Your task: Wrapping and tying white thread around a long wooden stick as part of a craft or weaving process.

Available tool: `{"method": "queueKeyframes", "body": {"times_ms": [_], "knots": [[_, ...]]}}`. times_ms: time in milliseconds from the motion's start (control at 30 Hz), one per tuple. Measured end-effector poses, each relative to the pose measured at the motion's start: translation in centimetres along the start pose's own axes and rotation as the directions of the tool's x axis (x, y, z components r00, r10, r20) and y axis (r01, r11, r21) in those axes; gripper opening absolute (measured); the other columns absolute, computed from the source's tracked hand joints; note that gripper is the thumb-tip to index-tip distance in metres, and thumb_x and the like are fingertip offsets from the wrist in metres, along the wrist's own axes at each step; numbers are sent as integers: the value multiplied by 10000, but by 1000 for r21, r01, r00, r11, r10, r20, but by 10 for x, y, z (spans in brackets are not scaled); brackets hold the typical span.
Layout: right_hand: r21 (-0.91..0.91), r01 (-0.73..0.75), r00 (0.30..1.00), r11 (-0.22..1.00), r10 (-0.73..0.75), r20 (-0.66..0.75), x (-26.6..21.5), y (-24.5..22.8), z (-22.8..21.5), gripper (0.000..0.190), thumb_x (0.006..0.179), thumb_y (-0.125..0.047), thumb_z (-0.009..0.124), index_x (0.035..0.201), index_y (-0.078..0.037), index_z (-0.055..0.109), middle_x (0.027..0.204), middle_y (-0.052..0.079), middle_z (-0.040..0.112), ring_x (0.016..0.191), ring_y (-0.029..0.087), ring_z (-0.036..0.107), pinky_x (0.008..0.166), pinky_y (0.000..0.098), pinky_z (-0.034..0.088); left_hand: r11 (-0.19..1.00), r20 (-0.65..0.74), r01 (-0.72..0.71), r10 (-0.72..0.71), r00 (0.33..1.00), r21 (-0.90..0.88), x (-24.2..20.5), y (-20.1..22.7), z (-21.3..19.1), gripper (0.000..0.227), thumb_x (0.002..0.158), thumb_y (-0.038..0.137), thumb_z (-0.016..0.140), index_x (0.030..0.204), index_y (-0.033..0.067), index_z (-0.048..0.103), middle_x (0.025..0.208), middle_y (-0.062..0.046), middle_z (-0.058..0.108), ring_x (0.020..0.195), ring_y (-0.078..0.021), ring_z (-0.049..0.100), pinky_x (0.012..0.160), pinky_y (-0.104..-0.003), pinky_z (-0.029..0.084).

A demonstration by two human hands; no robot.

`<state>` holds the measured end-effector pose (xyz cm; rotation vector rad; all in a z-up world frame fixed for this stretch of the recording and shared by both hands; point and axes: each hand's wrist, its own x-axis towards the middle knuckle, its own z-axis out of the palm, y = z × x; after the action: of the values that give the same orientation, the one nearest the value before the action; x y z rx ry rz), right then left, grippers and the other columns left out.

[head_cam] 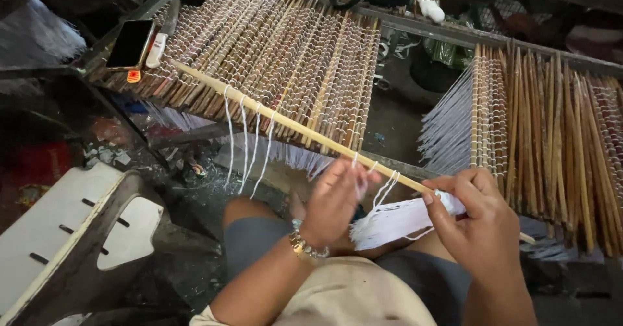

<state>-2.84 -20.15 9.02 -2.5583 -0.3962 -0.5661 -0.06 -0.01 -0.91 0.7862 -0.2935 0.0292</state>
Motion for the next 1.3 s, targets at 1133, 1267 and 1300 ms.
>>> {"method": "queueKeyframes", "body": {"times_ms": [1133,1267,1300], "knots": [[212,-299,954,930,290,71,26,92,-21,348,1223,-308,585,1358,-5,691,911,192,668,665,271,575,503,380,412,829,-733,-134,-389,558,-542,-44,-141,-184,341,980,510,665,790,240,579,584,89,493,479,-60,456,468,-207,380],[59,54,998,997,-55,22,17,35,-27,234,1059,-107,656,1257,-32,755,919,145,617,640,229,518,600,329,396,911,-566,270,-407,717,-312,-25,-54,-35,173,901,280,713,928,109,698,689,-7,577,543,-108,492,501,-244,348],[24,4,997,1000,-6,75,12,35,-26,267,1011,-113,671,1258,-136,771,853,86,633,414,177,471,424,310,367,941,-229,329,-338,913,-80,-26,-26,8,198,938,278,681,1017,96,687,669,10,549,561,-77,471,543,-227,322]]}}
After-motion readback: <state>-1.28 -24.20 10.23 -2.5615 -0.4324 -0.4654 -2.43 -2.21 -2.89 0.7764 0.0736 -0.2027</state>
